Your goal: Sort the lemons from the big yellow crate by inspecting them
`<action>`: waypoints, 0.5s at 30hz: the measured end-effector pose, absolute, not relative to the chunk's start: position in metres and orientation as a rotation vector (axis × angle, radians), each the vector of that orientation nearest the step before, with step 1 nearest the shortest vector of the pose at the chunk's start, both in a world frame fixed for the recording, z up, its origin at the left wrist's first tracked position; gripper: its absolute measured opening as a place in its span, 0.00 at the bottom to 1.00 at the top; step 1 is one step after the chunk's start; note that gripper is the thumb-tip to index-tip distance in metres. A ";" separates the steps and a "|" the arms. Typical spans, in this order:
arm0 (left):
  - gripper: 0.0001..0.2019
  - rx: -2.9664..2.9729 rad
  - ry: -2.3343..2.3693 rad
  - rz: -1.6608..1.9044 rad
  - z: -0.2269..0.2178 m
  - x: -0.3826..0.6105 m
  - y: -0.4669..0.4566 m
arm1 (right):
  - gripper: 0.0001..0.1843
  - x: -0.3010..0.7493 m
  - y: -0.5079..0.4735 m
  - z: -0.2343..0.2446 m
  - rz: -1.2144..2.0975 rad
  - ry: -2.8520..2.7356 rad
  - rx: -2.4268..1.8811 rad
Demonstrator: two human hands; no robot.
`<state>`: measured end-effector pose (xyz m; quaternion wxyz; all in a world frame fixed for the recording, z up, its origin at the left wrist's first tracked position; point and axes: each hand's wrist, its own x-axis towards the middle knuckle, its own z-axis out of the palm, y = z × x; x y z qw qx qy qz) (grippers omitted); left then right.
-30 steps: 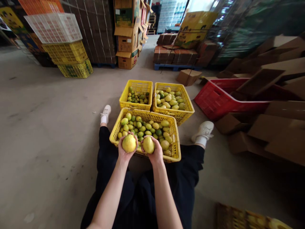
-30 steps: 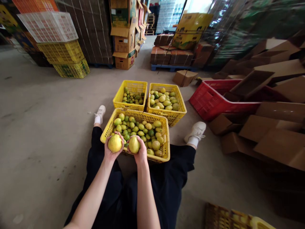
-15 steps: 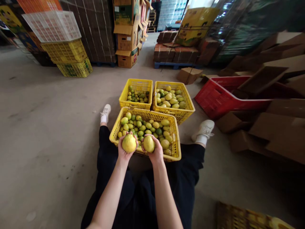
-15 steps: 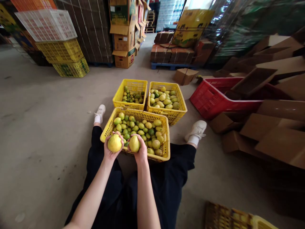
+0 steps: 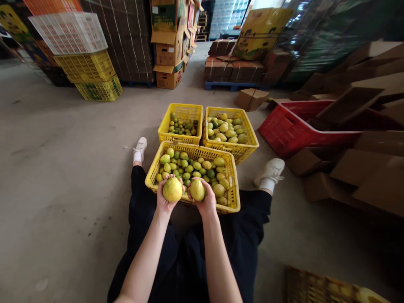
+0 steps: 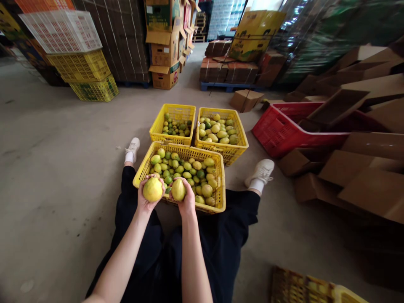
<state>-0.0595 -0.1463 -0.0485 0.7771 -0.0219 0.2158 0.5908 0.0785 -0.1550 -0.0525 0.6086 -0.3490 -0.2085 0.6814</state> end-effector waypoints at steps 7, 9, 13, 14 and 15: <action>0.06 -0.105 0.443 1.255 -0.048 -0.057 -0.146 | 0.15 0.080 -0.153 -0.057 1.570 -0.451 -0.826; 0.07 -0.116 0.439 1.227 -0.049 -0.057 -0.146 | 0.16 0.081 -0.152 -0.061 1.570 -0.422 -0.843; 0.14 -0.188 0.459 1.219 -0.052 -0.056 -0.143 | 0.19 0.083 -0.150 -0.066 1.570 -0.331 -0.844; 0.15 -0.208 0.470 1.227 -0.053 -0.056 -0.142 | 0.19 0.083 -0.150 -0.067 1.563 -0.314 -0.839; 0.16 -0.227 0.481 1.234 -0.054 -0.056 -0.140 | 0.19 0.084 -0.150 -0.068 1.551 -0.302 -0.837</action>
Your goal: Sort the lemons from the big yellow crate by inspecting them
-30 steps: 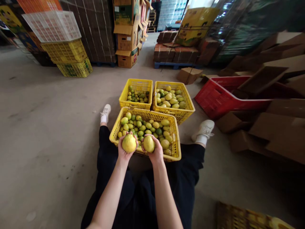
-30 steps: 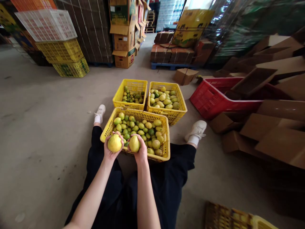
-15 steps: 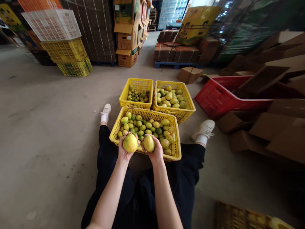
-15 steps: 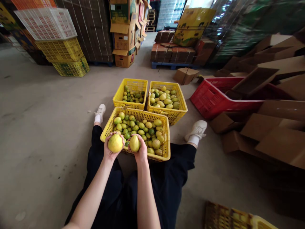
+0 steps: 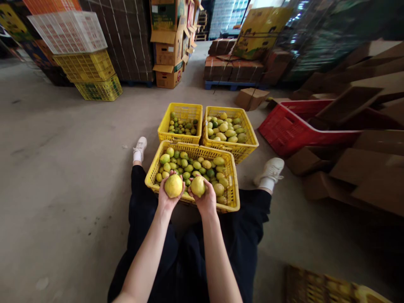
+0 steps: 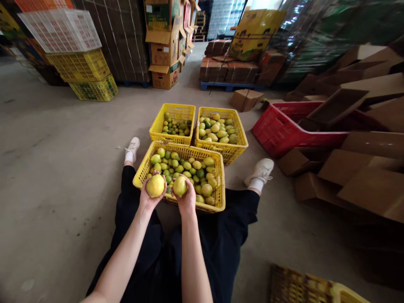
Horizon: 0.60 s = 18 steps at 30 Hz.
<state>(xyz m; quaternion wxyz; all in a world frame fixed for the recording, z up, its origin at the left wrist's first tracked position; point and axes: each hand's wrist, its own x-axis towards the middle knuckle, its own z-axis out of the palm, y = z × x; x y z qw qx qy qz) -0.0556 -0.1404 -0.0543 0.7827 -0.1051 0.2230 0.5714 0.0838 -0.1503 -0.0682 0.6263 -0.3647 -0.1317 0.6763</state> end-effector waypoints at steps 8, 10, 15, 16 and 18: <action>0.18 -0.339 0.561 1.246 -0.056 -0.052 -0.131 | 0.20 0.083 -0.147 -0.082 1.505 -0.293 -0.897; 0.20 -0.296 0.532 1.252 -0.054 -0.050 -0.134 | 0.20 0.078 -0.148 -0.081 1.386 -0.324 -0.965; 0.25 -0.182 0.440 1.268 -0.050 -0.038 -0.146 | 0.21 0.057 -0.154 -0.065 1.048 -0.714 -1.140; 0.25 -0.178 0.455 1.284 -0.050 -0.034 -0.147 | 0.21 0.053 -0.155 -0.061 0.996 -0.833 -1.166; 0.24 -0.178 0.521 1.334 -0.049 -0.029 -0.148 | 0.23 0.048 -0.159 -0.055 0.938 -1.051 -1.203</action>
